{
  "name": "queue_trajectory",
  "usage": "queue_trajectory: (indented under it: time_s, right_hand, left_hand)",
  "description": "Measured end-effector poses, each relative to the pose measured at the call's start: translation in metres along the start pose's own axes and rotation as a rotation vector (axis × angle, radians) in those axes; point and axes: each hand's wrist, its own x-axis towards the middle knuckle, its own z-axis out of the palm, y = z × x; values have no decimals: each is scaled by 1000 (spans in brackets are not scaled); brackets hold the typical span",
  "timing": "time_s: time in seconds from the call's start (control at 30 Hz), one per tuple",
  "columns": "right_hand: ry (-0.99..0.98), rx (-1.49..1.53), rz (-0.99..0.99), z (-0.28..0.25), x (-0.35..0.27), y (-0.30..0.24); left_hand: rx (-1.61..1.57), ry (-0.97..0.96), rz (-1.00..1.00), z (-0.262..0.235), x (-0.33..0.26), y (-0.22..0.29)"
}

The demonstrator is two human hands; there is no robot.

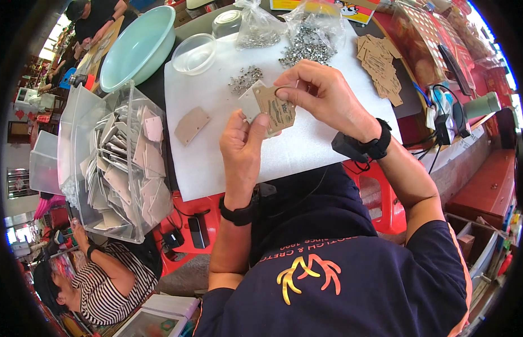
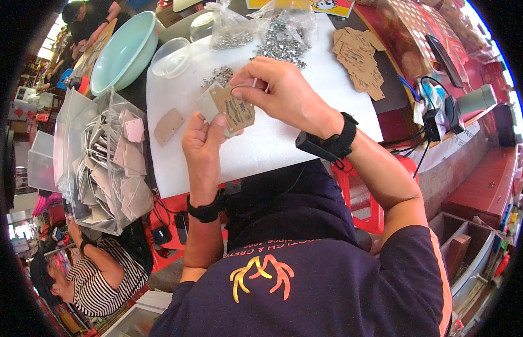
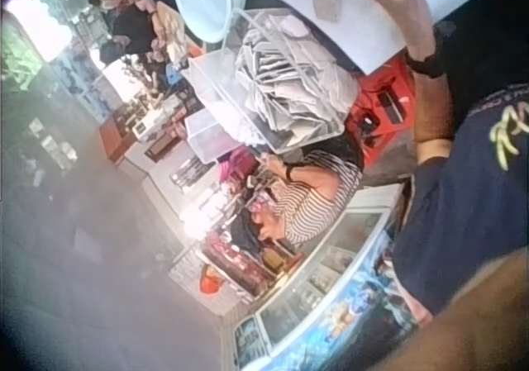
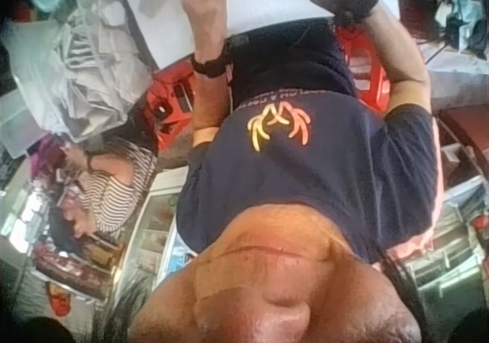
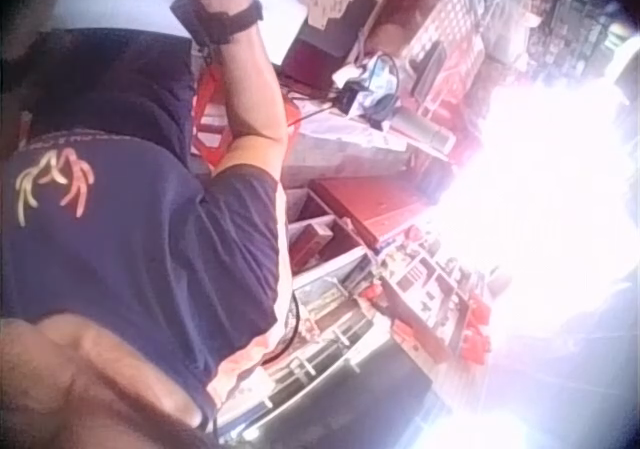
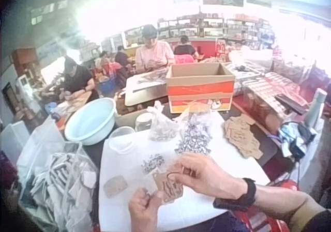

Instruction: The recorder is assembling small shoe components by inserting metal pins or rivets into cardboard and leather pieces.

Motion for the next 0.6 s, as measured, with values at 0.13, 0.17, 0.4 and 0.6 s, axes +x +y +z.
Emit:
queue_trajectory:
  time_s: [0.13, 0.17, 0.4, 0.6]
  right_hand:
    - [29, 493, 390, -8, -5, -3]
    - [74, 664, 482, -10, -7, -6]
    - [203, 1287, 741, 37, -32, -11]
    - [225, 1242, 889, 64, -41, -13]
  left_hand:
    - [-77, 114, 15, -1, 0, -2]
    - [-119, 147, 38, 1, 1, -2]
    - [-239, 205, 105, 10, 2, -8]
    - [-105, 206, 161, 14, -1, -10]
